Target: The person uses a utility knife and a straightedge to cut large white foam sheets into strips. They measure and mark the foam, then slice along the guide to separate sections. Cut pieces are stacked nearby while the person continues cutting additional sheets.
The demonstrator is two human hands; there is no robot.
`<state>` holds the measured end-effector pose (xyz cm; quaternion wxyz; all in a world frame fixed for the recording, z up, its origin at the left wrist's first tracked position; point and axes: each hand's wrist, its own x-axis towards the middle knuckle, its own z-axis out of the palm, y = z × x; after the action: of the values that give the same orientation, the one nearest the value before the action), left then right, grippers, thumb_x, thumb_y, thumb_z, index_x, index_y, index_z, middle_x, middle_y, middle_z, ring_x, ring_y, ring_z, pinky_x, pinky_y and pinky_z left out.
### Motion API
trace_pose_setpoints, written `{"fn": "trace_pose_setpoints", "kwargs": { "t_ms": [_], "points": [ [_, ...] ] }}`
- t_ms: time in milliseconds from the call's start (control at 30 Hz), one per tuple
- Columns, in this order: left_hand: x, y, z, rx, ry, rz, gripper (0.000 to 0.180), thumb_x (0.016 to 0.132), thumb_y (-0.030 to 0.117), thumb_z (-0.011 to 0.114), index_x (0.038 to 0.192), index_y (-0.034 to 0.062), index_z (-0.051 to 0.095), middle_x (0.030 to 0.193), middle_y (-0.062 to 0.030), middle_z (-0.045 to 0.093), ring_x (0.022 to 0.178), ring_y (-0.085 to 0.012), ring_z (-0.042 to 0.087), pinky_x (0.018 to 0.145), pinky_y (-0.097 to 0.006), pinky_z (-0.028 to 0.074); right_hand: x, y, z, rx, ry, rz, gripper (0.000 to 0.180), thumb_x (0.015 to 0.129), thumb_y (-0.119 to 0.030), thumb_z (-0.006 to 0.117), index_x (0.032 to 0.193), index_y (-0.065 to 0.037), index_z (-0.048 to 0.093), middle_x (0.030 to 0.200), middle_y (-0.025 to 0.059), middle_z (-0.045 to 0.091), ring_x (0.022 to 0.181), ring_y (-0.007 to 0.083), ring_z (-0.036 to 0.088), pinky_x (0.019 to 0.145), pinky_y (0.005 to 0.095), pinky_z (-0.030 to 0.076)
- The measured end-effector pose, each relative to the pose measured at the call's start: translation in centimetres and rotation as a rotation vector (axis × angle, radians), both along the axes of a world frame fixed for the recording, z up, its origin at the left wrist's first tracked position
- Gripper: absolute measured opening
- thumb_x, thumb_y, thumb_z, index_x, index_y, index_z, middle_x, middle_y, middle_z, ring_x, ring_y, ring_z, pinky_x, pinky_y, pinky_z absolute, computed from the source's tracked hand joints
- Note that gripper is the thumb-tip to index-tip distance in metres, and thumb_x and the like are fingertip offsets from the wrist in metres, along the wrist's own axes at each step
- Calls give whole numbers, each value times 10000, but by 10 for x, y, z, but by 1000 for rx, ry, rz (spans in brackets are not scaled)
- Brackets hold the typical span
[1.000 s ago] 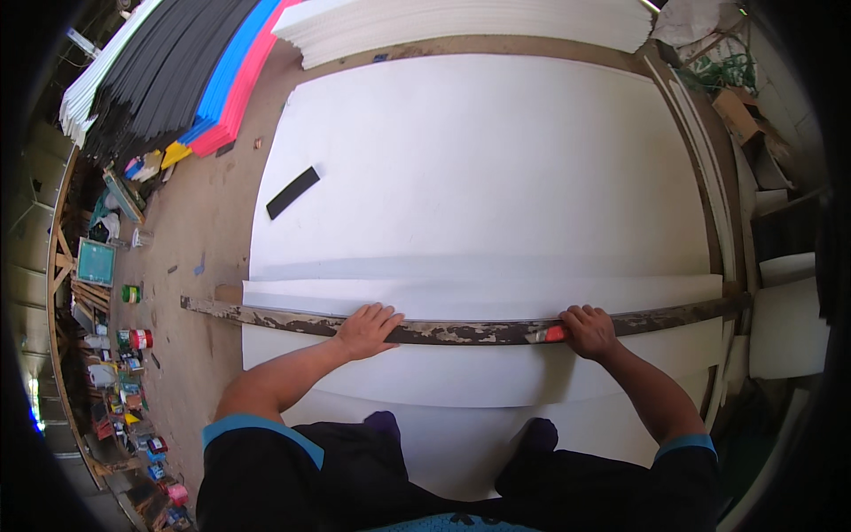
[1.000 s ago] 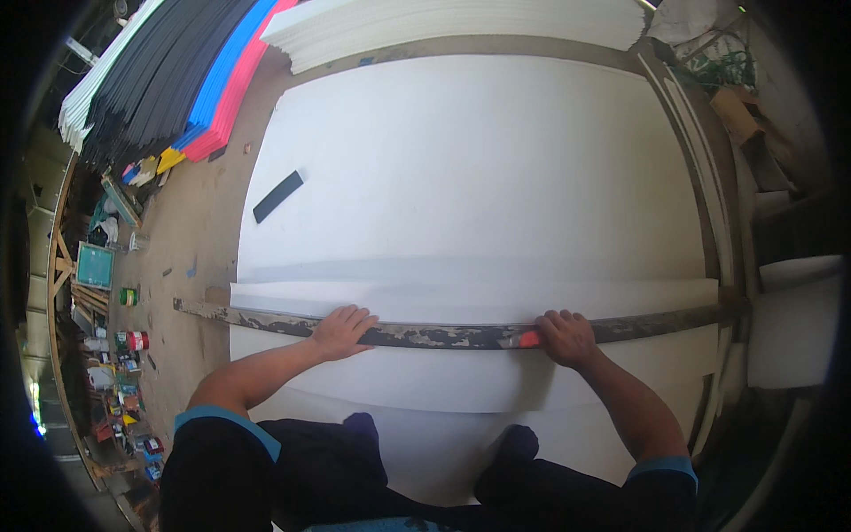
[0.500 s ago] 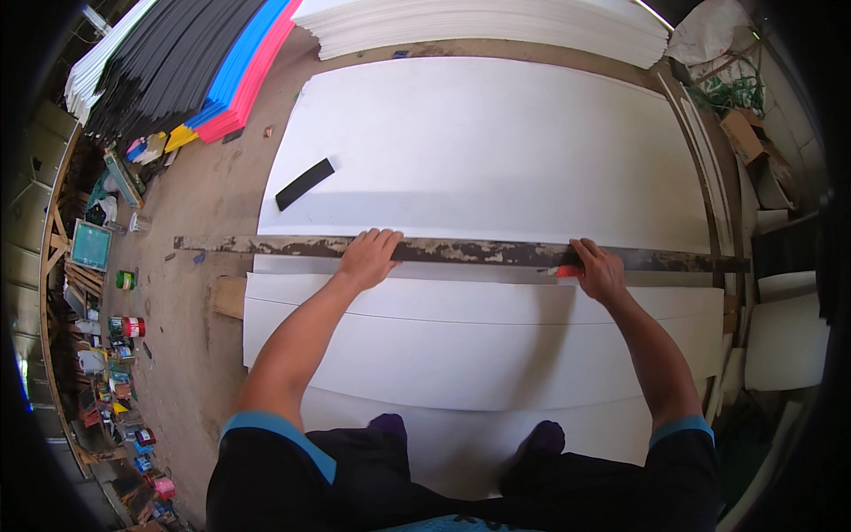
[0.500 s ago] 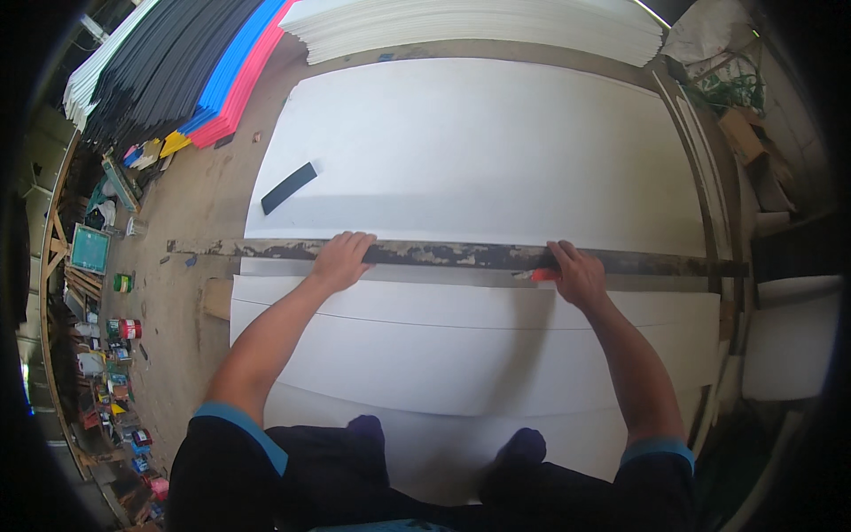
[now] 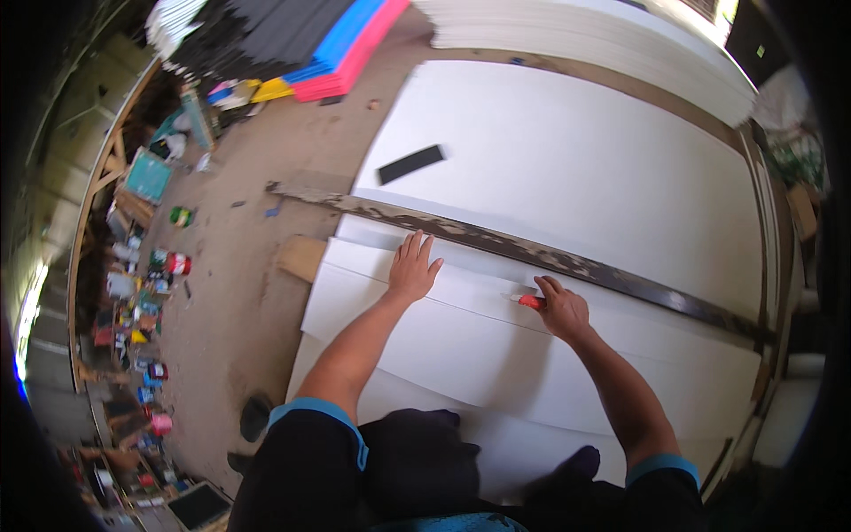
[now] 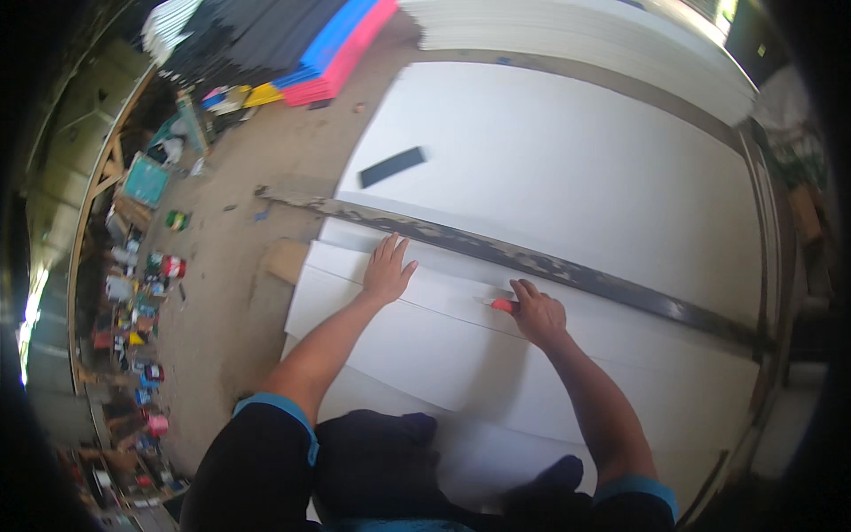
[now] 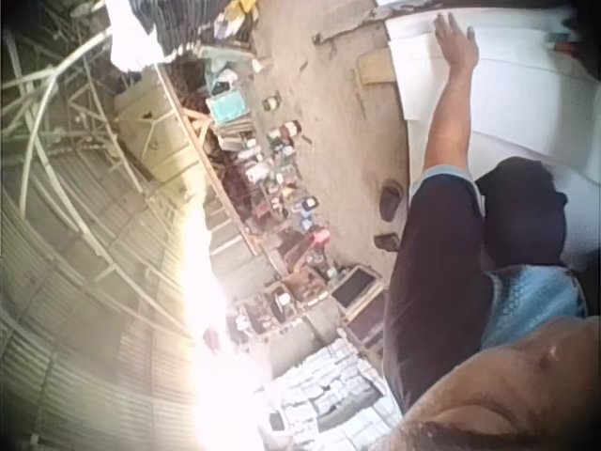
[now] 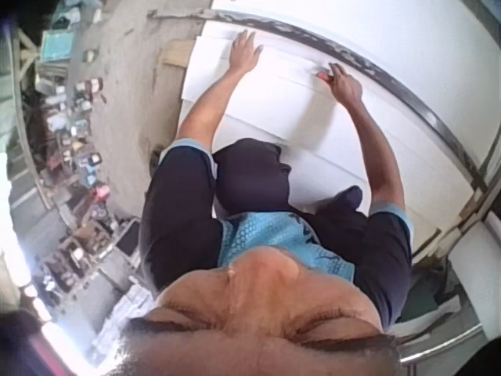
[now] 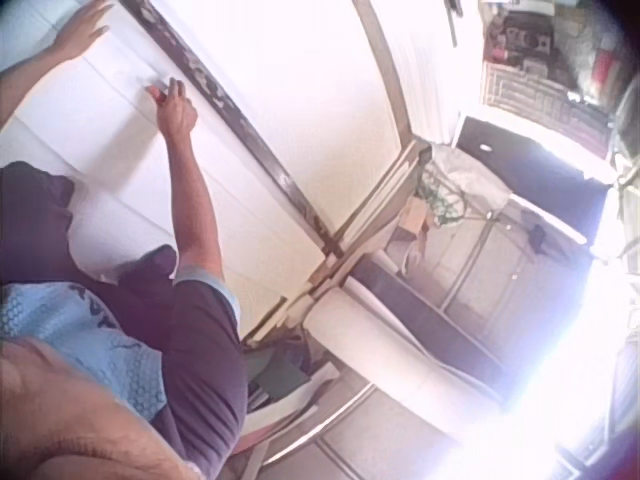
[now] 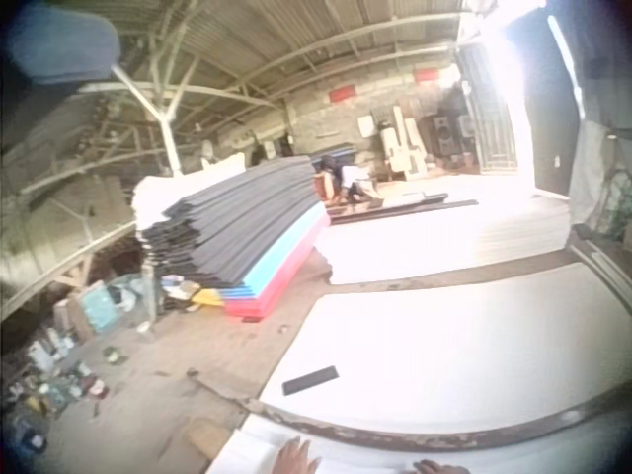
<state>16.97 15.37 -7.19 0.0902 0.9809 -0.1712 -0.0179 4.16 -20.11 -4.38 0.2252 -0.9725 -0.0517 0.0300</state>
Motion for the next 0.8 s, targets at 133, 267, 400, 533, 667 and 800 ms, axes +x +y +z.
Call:
{"fn": "trace_pose_setpoints", "kwargs": {
  "t_ms": [133, 267, 400, 533, 667, 800],
  "points": [
    [-5, 125, -29, 42, -173, 507, 681, 1041, 433, 581, 1558, 26, 406, 1648, -232, 344, 1547, -397, 290, 1241, -530, 290, 37, 80, -10, 67, 80, 6, 509, 958, -369, 721, 1407, -154, 614, 1344, 93, 668, 1015, 355, 727, 847, 470, 587],
    [-11, 204, -28, 37, -60, 955, 711, 1039, 486, 562, 1576, 55, 382, 1628, -212, 389, 1512, -419, 340, 1224, -565, 302, 47, 124, 5, 64, 271, -179, 447, 984, -438, 682, 1274, -98, 661, 1163, 140, 683, 1093, 393, 681, 892, 499, 551],
    [-11, 235, -25, -192, 54, 906, 563, 1040, 526, 552, 1365, 72, 613, 1339, -194, 648, 1258, -410, 583, 1090, -524, 427, 56, 120, -1, 24, 288, -286, 419, 980, -468, 678, 1058, -56, 693, 1082, 205, 706, 1065, 428, 681, 870, 532, 528],
    [-20, 264, -33, -689, 37, 848, 469, 1053, 460, 587, 1123, 13, 710, 943, -126, 726, 932, -302, 669, 868, -422, 492, 64, 125, -3, -12, 347, -357, 466, 991, -482, 635, 1054, -28, 724, 1087, 227, 743, 1068, 438, 700, 921, 539, 533],
    [-23, 233, -9, -1263, -15, 680, 346, 1070, 320, 629, 1046, -18, 701, 815, -24, 660, 797, -114, 577, 714, -322, 459, 69, 103, -8, -48, 318, -458, 404, 994, -402, 656, 1092, -10, 663, 1082, 227, 721, 1027, 452, 699, 897, 549, 531],
    [-34, 230, 28, -1176, -56, 663, 291, 1063, 248, 656, 1065, -39, 700, 833, 3, 653, 802, -65, 554, 716, -282, 472, 75, 129, 2, 68, -125, -293, 299, 997, -221, 643, 1174, -3, 541, 1071, 246, 677, 989, 493, 673, 849, 577, 512]
  ]
}}
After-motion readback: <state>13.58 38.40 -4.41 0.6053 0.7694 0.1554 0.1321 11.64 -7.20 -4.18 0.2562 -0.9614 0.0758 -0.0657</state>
